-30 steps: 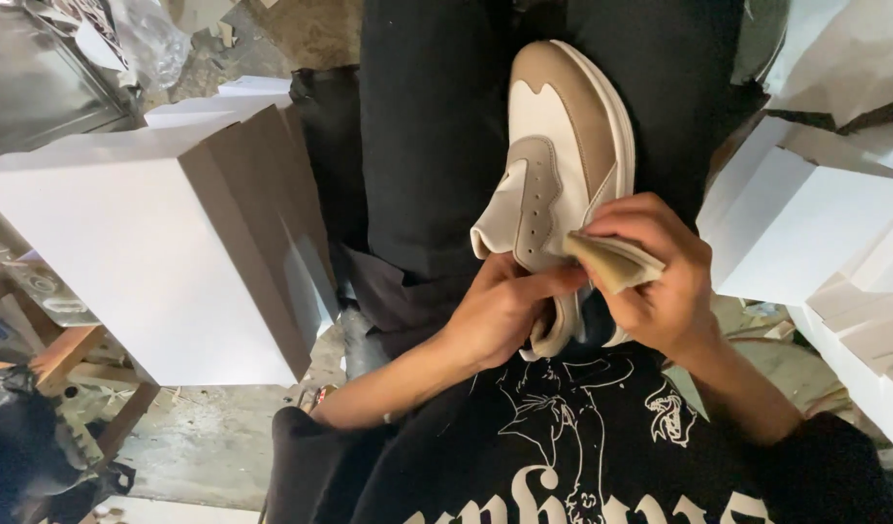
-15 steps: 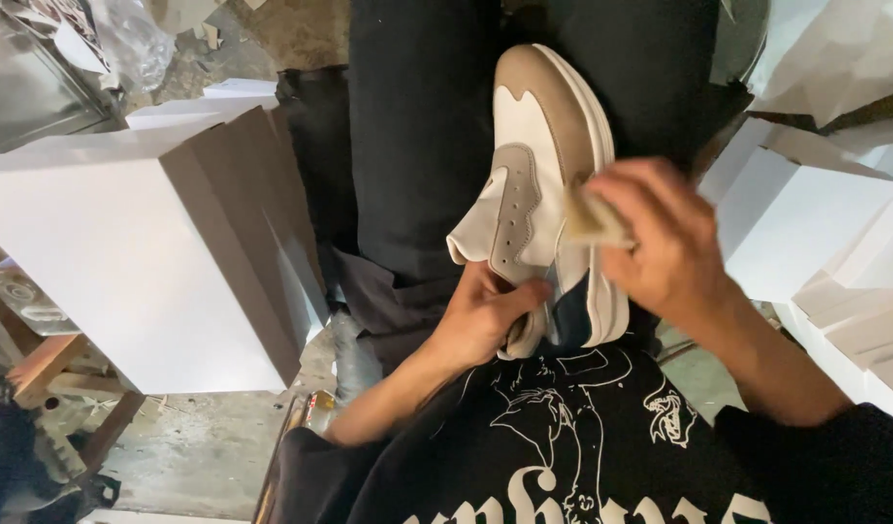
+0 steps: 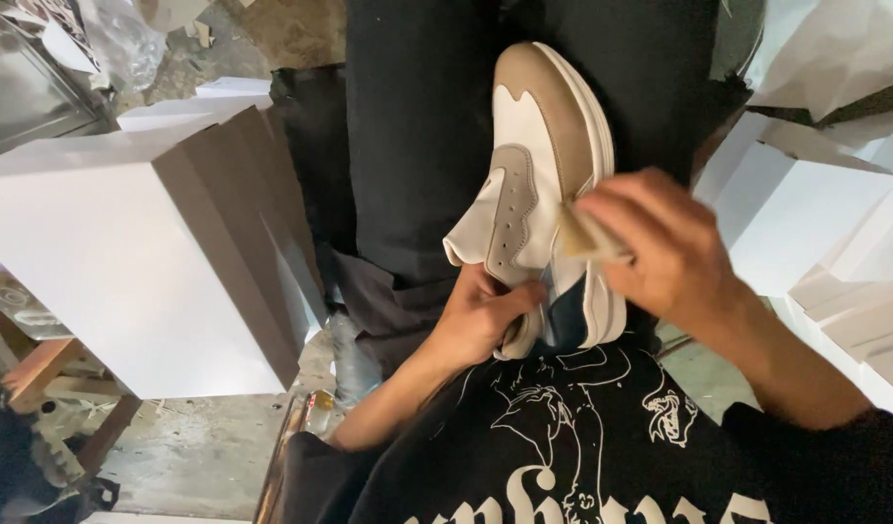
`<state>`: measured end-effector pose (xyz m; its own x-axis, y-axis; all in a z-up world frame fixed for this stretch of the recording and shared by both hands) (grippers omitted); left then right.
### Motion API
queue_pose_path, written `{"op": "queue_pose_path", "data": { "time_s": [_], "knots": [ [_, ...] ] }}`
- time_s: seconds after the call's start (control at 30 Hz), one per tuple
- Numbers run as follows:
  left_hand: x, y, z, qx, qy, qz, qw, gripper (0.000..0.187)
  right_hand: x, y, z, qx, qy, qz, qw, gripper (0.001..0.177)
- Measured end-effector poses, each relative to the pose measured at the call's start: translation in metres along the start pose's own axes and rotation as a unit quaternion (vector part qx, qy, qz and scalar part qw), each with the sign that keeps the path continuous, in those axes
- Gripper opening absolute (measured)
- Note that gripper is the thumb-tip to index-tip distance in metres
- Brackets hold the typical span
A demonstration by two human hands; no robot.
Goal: Cleaning and polishing a sneaker using a sponge in a leather goods workshop.
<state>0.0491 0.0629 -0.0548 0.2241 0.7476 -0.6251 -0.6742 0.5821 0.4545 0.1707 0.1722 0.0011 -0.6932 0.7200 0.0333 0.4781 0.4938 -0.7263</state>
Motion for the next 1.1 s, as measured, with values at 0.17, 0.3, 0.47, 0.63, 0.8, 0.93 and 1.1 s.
{"op": "queue_pose_path", "data": {
  "time_s": [0.17,0.3,0.47,0.63,0.8,0.93,1.1],
  "knots": [
    [-0.003,0.005,0.001,0.038,-0.006,-0.007,0.999,0.013,-0.025,0.019,0.013,0.024,-0.033,-0.044,0.998,0.022],
    [-0.006,0.006,0.001,0.053,-0.006,-0.009,0.999,0.015,-0.021,0.001,0.01,0.017,-0.032,-0.065,0.997,0.024],
    [-0.006,0.01,0.0,0.091,-0.013,-0.018,0.996,0.021,0.0,0.014,-0.007,-0.063,-0.118,-0.04,0.99,0.038],
    [-0.005,0.016,-0.004,0.093,-0.029,0.015,0.995,0.028,0.009,-0.01,-0.003,-0.051,-0.187,-0.186,0.963,0.027],
    [-0.007,0.022,0.002,0.075,-0.076,-0.003,0.994,0.03,0.003,-0.028,0.003,-0.057,-0.205,-0.263,0.941,0.027],
    [-0.006,0.018,0.0,0.109,-0.071,0.001,0.991,0.033,0.011,-0.019,-0.004,-0.123,-0.182,-0.237,0.946,0.031],
    [-0.005,0.017,0.0,0.077,-0.081,0.011,0.994,0.029,0.004,-0.021,0.001,-0.053,-0.206,-0.294,0.932,0.032]
  ]
}}
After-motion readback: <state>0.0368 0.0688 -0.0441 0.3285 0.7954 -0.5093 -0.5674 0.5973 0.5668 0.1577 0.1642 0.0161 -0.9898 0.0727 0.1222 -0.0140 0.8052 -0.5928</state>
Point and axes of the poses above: each hand's wrist, its own x-axis towards the middle knuckle, its own z-axis out of the palm, y = z × x, the point moved 6 cm from there along x, towards the middle knuckle, and after that the axes turned 1 degree about x, right-handed, at the moved point
